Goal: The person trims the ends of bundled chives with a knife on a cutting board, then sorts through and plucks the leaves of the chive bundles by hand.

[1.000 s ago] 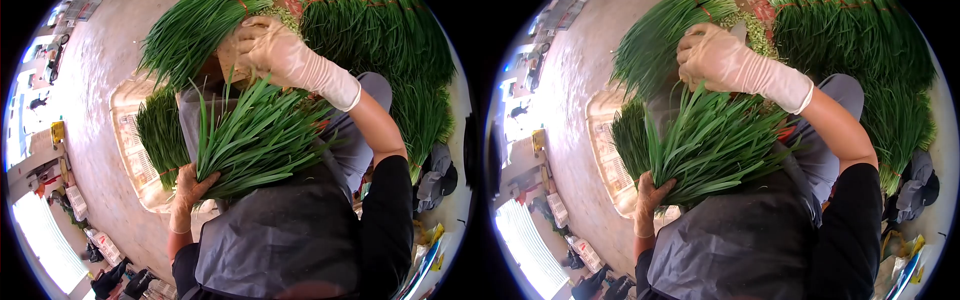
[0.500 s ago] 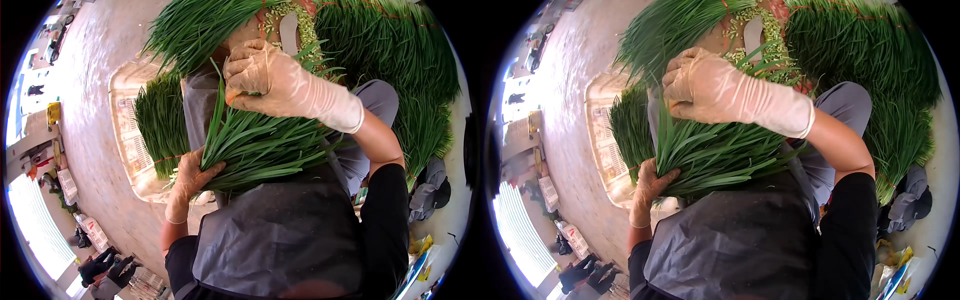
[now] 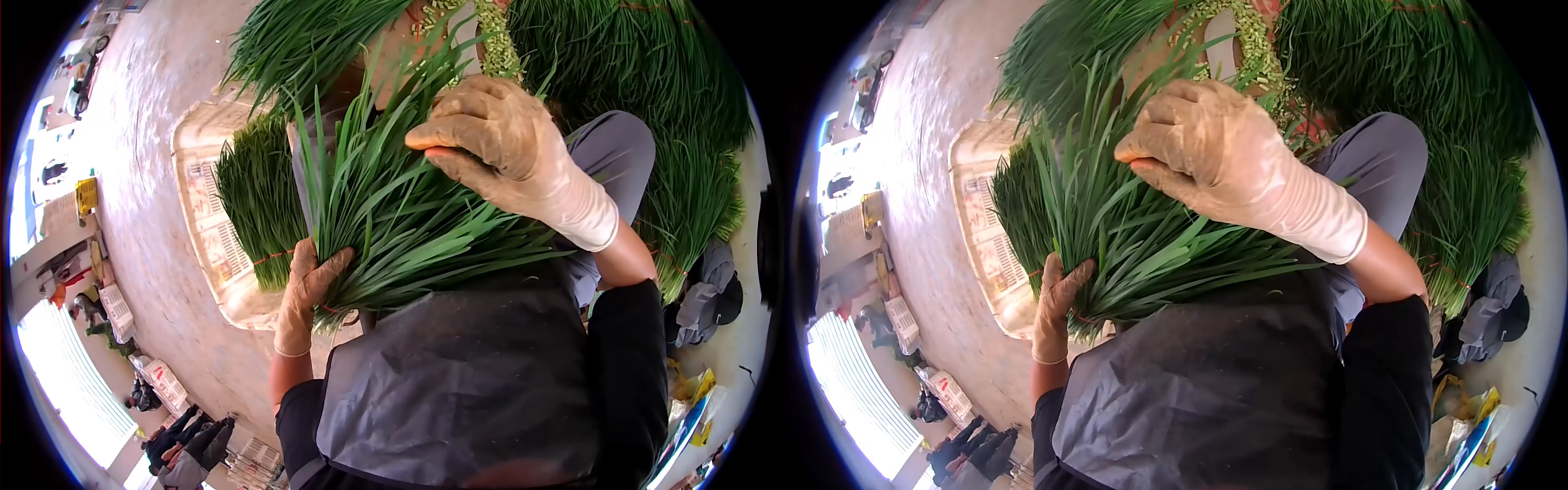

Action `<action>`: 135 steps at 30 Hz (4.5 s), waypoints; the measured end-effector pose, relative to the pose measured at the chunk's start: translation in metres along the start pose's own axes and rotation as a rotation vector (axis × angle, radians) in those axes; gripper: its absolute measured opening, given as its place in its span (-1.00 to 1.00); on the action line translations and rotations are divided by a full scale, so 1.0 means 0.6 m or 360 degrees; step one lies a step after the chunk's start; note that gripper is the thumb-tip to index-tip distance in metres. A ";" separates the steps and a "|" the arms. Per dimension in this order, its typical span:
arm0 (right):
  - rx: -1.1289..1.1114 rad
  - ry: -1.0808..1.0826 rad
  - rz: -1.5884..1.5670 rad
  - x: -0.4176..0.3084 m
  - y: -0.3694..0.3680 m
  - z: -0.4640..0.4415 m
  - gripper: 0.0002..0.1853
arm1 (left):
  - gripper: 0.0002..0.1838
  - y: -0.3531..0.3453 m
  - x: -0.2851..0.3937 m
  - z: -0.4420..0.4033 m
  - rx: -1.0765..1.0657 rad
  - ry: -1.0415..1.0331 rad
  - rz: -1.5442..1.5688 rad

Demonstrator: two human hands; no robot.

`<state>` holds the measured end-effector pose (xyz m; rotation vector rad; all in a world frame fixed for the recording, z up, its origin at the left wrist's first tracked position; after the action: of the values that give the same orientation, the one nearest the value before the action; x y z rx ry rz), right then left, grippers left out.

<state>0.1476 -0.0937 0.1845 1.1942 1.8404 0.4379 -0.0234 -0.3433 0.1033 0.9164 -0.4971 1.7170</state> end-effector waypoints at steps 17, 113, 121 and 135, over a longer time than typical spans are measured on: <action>-0.0364 -0.0040 0.0236 0.001 -0.078 0.016 -0.73 | -0.67 -0.004 0.006 0.001 0.0016 0.0018 -0.0065; 0.0428 -0.0290 -0.0494 0.077 -0.033 -0.006 -0.88 | -0.62 0.067 -0.064 -0.033 0.0172 0.0065 0.0576; -0.0060 -0.0299 0.0073 0.011 0.001 0.039 -0.84 | -0.62 0.069 -0.075 -0.039 0.0115 0.0062 0.0604; -0.0545 -0.0076 0.0418 0.000 -0.101 0.050 -0.84 | -0.59 0.071 -0.079 -0.040 0.0182 0.0067 0.0602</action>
<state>0.1382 -0.1273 0.1264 1.1965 1.4970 0.8292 -0.0650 -0.3693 0.0564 0.9056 -0.5764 2.1210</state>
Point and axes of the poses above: each hand's wrist, its own z-axis away from the middle knuckle, its own y-axis out of the back of the hand, x = y × z, the point moved 3 cm from there along -z, towards the middle knuckle, and after that the axes turned 8 degrees about y, right-handed, at the moved point
